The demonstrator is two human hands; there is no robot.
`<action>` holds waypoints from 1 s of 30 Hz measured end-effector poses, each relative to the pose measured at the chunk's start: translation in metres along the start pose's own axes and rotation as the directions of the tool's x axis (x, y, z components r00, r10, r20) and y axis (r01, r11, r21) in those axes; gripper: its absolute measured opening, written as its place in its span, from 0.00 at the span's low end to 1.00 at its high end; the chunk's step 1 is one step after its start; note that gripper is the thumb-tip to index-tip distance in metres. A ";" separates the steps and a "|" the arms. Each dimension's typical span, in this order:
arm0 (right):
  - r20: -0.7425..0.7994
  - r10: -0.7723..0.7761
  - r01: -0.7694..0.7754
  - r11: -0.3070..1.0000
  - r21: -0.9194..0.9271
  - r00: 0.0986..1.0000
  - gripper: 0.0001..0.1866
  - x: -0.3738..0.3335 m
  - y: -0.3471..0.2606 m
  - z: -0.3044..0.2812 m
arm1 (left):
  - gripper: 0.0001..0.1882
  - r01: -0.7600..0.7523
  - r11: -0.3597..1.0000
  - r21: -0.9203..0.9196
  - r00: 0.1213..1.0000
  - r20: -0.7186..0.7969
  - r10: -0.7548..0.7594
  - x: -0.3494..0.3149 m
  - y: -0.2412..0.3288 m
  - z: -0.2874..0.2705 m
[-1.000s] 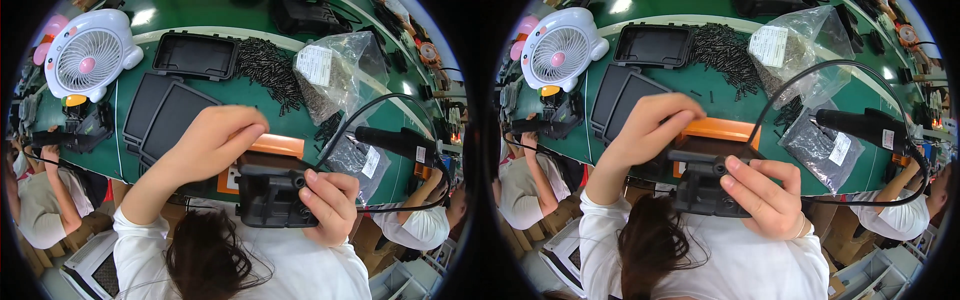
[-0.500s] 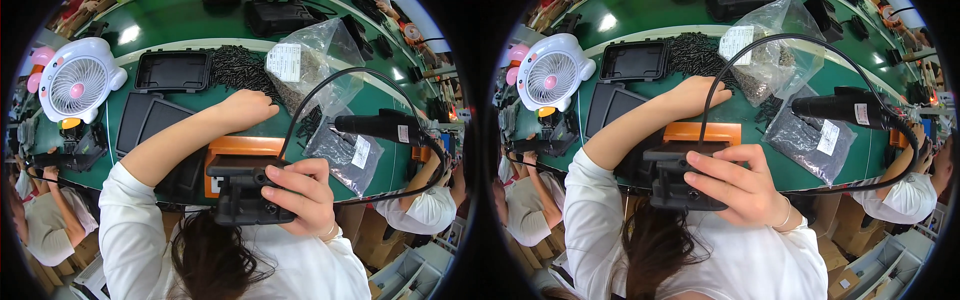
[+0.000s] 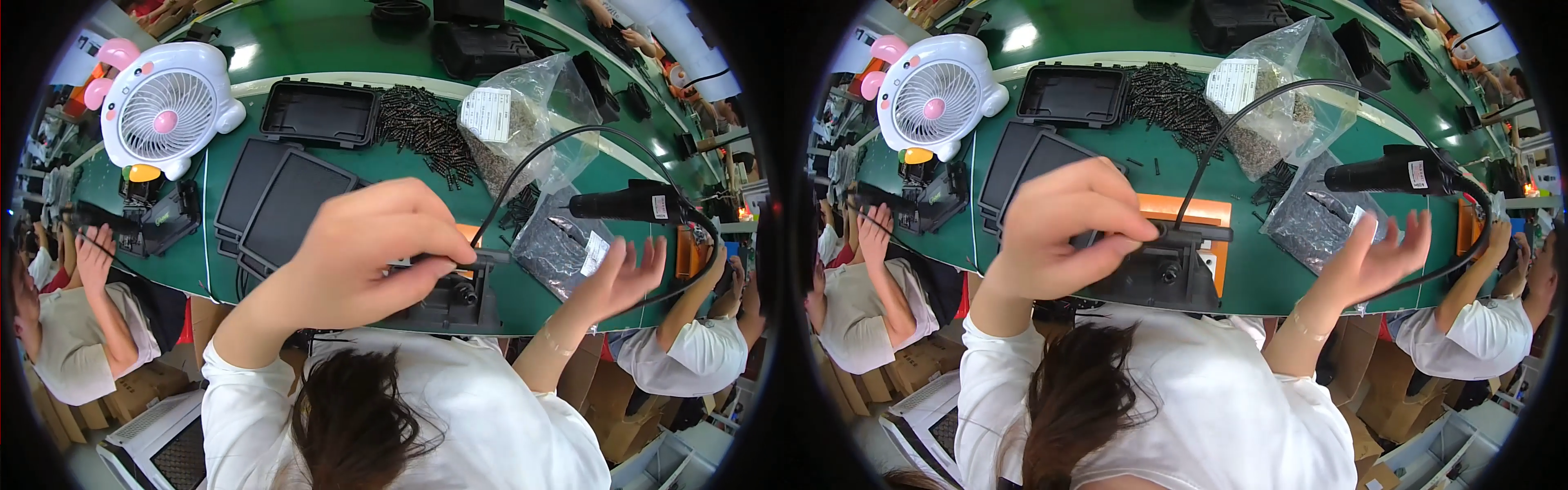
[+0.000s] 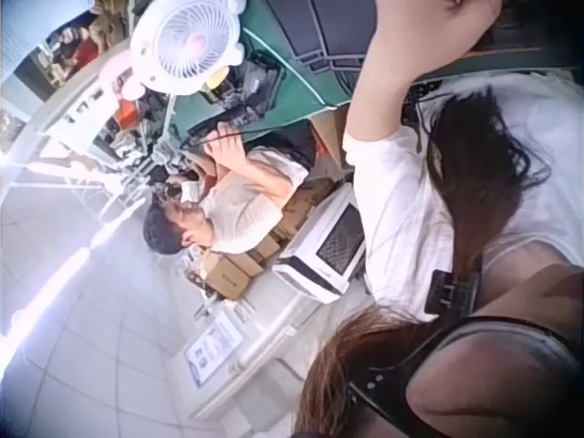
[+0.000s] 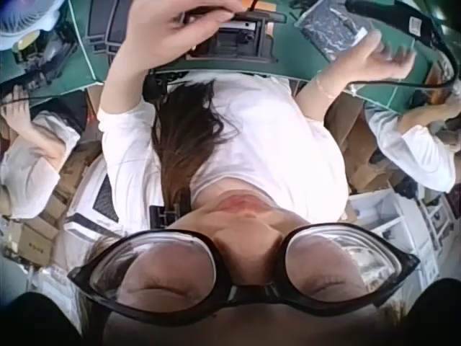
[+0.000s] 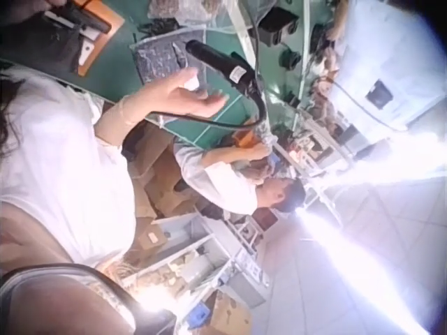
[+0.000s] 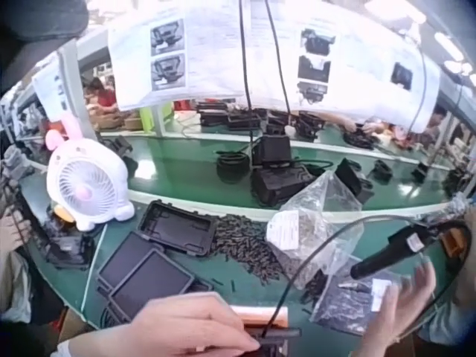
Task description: Assembling plastic electronic component enclosures using an electric screwdriver on an assembly line.
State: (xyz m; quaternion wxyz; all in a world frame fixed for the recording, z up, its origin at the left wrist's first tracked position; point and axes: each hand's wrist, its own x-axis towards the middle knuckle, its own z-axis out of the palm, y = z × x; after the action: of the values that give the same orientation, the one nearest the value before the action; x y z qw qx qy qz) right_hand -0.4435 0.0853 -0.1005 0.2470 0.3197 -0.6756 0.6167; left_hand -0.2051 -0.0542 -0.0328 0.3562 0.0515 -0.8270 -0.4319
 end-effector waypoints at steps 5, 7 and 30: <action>0.129 0.079 -0.107 0.968 0.228 0.988 0.27 0.029 0.052 0.038 | 0.12 -0.055 0.996 0.072 0.998 -0.029 0.057 0.001 -0.006 0.012; 0.146 0.135 -0.174 0.938 0.301 0.980 0.24 0.038 0.038 0.047 | 0.12 -0.080 0.989 0.124 0.995 -0.051 0.086 -0.002 -0.005 0.013; 0.704 -0.411 -0.780 -0.026 0.626 0.579 0.22 0.073 -0.125 0.047 | 0.12 0.338 0.863 -0.375 0.927 -0.026 -0.375 -0.026 -0.019 0.027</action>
State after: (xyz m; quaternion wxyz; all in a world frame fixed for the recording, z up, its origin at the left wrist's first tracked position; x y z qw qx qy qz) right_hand -0.3982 0.0248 0.0315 -0.4783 0.4992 -0.1022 0.7153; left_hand -0.2070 -0.0371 -0.0715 0.3137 0.1577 -0.6901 -0.6328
